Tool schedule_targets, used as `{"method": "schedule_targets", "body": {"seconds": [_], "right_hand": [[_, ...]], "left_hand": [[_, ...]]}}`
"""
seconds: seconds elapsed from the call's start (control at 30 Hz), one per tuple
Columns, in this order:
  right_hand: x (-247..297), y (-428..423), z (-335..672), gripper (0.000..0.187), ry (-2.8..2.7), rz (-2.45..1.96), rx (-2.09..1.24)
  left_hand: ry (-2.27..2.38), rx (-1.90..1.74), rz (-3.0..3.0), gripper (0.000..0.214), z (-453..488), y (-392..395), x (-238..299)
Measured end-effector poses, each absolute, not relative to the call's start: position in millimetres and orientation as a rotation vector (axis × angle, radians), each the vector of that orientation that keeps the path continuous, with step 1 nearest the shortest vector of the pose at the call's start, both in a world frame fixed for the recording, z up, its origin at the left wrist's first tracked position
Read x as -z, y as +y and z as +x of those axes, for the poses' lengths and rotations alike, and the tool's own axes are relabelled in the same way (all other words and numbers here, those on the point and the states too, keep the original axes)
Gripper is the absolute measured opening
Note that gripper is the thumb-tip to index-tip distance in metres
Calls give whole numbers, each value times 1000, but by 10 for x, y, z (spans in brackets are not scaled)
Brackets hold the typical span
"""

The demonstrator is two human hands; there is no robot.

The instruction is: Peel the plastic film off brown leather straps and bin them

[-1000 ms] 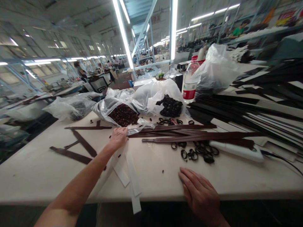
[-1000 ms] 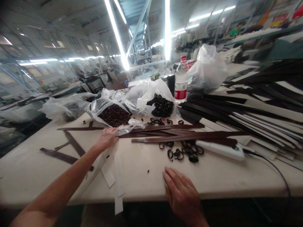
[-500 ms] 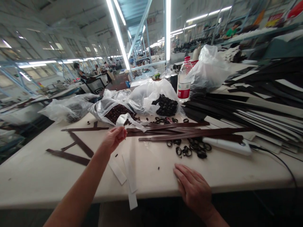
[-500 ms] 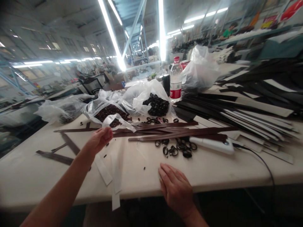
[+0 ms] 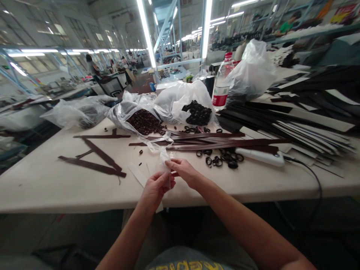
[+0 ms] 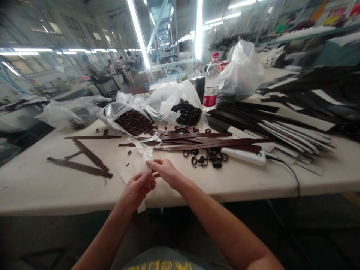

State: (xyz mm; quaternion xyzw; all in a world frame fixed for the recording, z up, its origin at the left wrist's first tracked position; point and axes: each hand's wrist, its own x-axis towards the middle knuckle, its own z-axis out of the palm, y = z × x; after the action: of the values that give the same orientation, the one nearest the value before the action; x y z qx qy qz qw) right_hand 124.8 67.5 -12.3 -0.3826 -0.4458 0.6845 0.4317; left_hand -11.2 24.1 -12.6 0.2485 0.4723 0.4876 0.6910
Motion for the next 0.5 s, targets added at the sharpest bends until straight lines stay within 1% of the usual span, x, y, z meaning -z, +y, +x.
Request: {"method": "schedule_targets", "body": {"seconds": [0.07,0.13,0.2,0.27,0.3,0.4,0.5], "right_hand": [[99,725,1202,40,-1068,-929,-1704],[41,817,1236,39,-1004,-917,-1666],[-48,982,1326,40,-921,-905,-1618],[-159,1198,1434,42,-842,-887,-1575],[-218,1306,1481,43,-810,-876,-1557],[-391,1542,1559,40,-769,-843,-1529],[-514,1586,1543,35,-802,-813,-1550]], "left_hand": [[1088,-1091,648,46,-199,227,154],[1145,-1050,868,52,-311,290,154],[1274,-895,1283,55,-416,461,115],[1409,-645,1705,50,-480,737,46],[1445,-543,1811,46,-489,903,9],[1437,-318,1886,38,-417,1423,-66],[1397,-187,1887,42,-253,1826,-57]]}}
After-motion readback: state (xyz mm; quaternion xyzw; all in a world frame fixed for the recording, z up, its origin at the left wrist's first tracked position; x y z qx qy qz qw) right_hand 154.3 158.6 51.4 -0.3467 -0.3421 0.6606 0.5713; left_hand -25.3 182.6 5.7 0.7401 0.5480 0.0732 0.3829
